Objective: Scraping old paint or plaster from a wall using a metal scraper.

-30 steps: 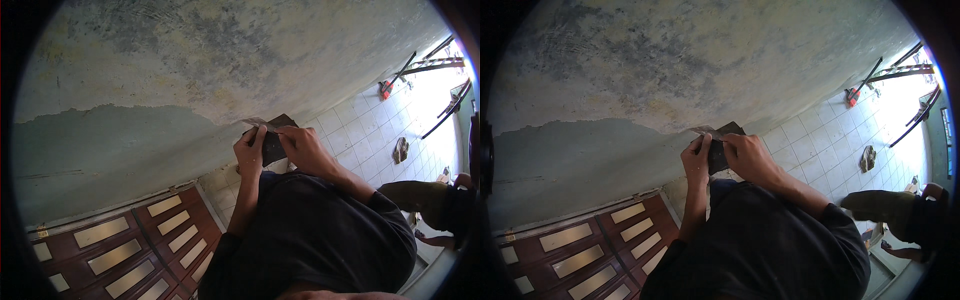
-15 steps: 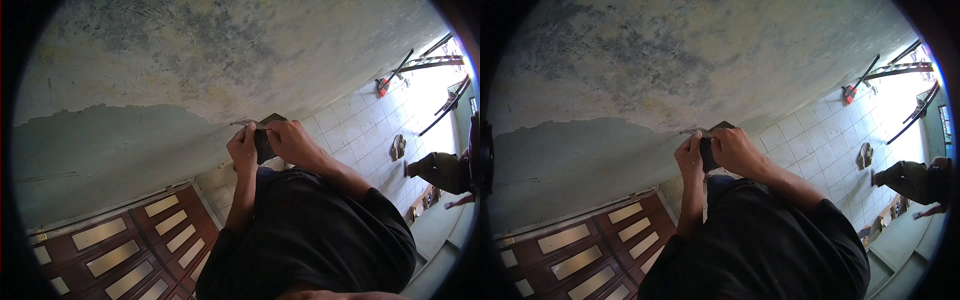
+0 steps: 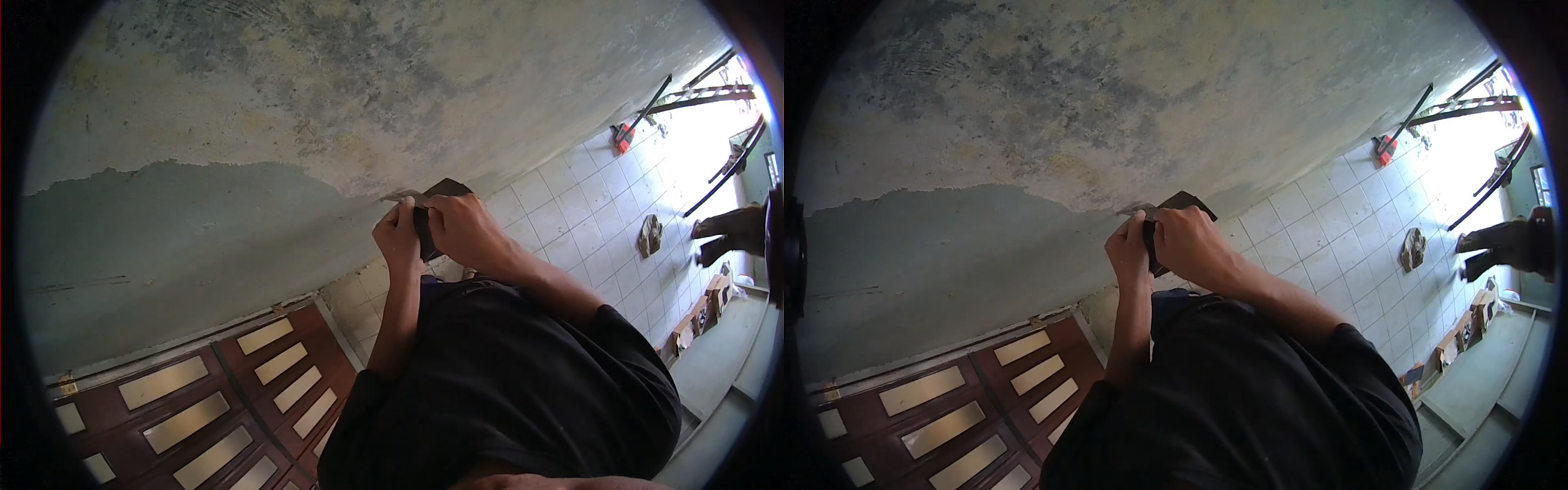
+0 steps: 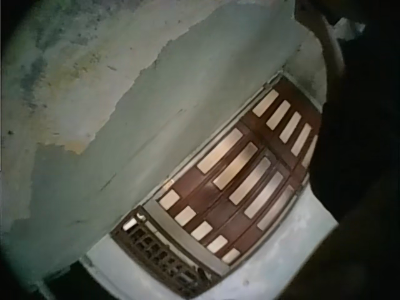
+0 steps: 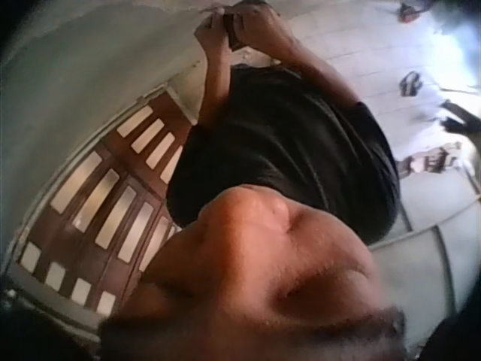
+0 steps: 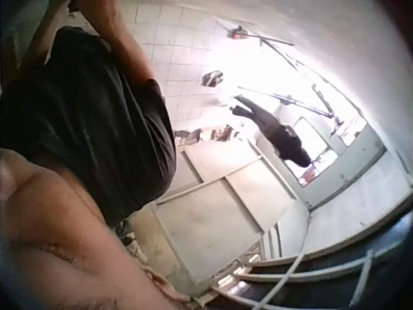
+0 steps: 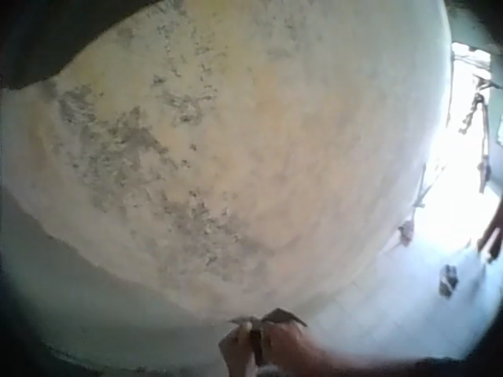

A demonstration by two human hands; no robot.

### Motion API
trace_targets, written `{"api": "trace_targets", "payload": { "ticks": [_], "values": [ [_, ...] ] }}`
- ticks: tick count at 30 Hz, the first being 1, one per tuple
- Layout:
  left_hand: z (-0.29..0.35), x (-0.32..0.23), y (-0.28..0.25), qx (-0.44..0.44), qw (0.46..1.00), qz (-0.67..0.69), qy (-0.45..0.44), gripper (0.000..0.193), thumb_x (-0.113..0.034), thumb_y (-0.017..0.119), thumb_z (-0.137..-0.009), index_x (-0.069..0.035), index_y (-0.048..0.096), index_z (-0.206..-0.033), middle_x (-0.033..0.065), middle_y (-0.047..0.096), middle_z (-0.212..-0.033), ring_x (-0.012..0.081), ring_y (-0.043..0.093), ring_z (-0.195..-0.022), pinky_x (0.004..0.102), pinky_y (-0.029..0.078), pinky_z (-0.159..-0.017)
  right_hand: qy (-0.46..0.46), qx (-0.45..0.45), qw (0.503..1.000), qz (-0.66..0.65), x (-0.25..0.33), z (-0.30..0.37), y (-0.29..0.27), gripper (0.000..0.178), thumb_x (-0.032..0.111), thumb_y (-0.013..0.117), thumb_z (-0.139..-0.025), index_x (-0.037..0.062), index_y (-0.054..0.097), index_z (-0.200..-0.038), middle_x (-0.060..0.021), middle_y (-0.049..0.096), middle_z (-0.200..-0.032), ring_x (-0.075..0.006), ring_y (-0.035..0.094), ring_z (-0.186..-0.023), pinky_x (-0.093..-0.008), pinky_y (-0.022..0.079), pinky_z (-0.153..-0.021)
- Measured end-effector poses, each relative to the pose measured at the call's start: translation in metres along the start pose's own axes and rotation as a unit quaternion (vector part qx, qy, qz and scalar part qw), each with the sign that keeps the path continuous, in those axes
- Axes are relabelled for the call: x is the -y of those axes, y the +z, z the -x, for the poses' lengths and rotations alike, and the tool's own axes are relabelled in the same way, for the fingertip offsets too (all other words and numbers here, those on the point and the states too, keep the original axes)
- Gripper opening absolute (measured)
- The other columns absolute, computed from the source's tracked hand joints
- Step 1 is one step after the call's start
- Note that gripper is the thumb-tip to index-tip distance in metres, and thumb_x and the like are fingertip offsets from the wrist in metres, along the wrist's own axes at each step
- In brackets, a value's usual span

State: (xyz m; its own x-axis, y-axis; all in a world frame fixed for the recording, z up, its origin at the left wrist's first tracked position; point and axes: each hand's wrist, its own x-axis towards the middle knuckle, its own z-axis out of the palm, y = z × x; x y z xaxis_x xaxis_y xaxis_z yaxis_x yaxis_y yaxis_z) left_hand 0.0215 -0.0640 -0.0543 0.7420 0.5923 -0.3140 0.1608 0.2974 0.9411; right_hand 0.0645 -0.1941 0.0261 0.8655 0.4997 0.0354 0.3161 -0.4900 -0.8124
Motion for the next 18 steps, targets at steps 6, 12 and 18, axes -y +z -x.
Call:
{"api": "trace_targets", "payload": {
  "ticks": [6, 12, 18],
  "values": [
    [-0.004, -0.003, -0.005, 0.014, 0.999, 0.038, -0.016, 0.032, -0.019, 0.069, -0.099, 0.000, 0.065, -0.073, -0.0069, 0.051, -0.068, 0.0041, 0.041, -0.065, 0.0267, 0.036, -0.056, 0.011, -0.015, 1.000, 0.008, 0.011, 0.009, 0.001, 0.020, 0.008, 0.056, -0.088, -0.0036, 0.072, -0.093, -0.0276, 0.067, -0.081, -0.0467, 0.066, -0.077, -0.0509, 0.054, -0.072],
    [0.005, -0.008, -0.013, 0.014, 0.999, 0.011, -0.028, 0.033, -0.019, 0.067, -0.099, 0.000, 0.063, -0.072, -0.0060, 0.053, -0.069, 0.0049, 0.043, -0.065, 0.0270, 0.039, -0.057, 0.024, -0.020, 0.998, 0.048, 0.012, 0.013, 0.017, 0.019, 0.009, 0.057, -0.088, -0.0023, 0.072, -0.094, -0.0282, 0.066, -0.080, -0.0465, 0.066, -0.076, -0.0521, 0.054, -0.071],
    [-0.011, 0.007, -0.028, 0.042, 0.999, -0.001, -0.028, 0.035, -0.020, 0.065, -0.099, 0.001, 0.063, -0.072, -0.0055, 0.051, -0.069, 0.0060, 0.043, -0.067, 0.0272, 0.040, -0.059, 0.036, -0.005, 0.998, 0.060, 0.010, 0.006, 0.034, 0.020, 0.010, 0.056, -0.089, -0.0039, 0.070, -0.089, -0.0273, 0.066, -0.077, -0.0464, 0.066, -0.075, -0.0528, 0.053, -0.070]
  ]
}}
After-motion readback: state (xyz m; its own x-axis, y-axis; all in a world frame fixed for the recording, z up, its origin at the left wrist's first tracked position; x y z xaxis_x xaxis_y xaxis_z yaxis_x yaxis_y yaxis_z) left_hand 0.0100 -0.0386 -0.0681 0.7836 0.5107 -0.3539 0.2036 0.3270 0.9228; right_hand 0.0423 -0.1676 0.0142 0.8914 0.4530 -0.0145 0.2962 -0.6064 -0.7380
